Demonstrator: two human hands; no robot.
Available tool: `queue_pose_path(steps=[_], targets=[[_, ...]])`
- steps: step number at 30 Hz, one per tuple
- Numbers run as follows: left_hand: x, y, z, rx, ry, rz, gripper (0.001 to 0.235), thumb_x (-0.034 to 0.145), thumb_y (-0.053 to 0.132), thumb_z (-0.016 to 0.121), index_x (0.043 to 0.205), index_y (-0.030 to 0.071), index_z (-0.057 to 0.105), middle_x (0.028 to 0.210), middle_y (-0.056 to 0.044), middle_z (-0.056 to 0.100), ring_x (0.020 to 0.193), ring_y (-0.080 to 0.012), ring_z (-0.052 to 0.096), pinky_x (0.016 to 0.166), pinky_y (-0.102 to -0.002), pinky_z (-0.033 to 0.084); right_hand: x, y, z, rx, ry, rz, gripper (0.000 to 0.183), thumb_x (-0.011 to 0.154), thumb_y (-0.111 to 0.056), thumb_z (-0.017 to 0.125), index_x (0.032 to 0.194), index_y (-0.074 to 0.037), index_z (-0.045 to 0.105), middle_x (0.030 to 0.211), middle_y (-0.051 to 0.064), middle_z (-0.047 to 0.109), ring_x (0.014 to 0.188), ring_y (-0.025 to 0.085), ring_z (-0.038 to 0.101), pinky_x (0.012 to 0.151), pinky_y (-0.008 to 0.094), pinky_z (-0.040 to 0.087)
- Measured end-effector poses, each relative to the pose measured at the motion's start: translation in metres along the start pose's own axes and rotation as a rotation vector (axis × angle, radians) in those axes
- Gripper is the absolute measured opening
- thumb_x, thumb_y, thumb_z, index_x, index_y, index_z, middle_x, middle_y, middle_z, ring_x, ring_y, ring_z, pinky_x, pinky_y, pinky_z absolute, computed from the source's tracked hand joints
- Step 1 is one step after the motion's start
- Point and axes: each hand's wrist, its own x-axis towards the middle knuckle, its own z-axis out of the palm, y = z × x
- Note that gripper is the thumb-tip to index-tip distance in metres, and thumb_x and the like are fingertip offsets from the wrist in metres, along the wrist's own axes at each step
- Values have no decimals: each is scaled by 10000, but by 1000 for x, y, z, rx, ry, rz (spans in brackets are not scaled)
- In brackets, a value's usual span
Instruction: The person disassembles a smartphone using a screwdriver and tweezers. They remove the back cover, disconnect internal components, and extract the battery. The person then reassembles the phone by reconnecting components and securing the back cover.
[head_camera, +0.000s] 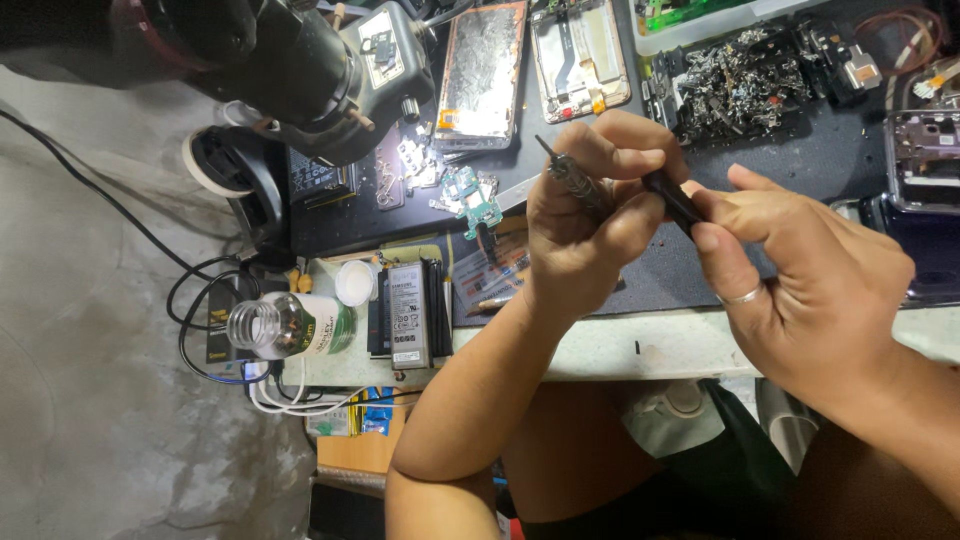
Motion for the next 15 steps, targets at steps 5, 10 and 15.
queue_pose_path(steps=[5,10,15], targets=[[-3,1,2,12,-7,1,301,996,-179,541,1193,48,550,1150,-126,590,940,-109,594,838,-230,541,-5,2,-2,-41,-26,-25,114,1032,-41,681,1011,61,633,1011,166,740,871,252,744,1043,496,600],[-1,5,5,113,-26,49,288,996,-163,571,1182,52,528,1133,-139,597,931,-107,627,802,-222,554,-2,7,-4,-78,-19,-109,169,1022,-80,741,1049,60,648,987,151,738,872,262,747,1040,482,603],[6,21,15,221,5,32,257,929,-98,614,1157,20,603,1106,-157,618,811,-95,611,692,-204,512,7,2,-11,-104,-63,-176,182,990,-67,740,1116,52,684,991,168,738,914,289,752,1070,502,585]])
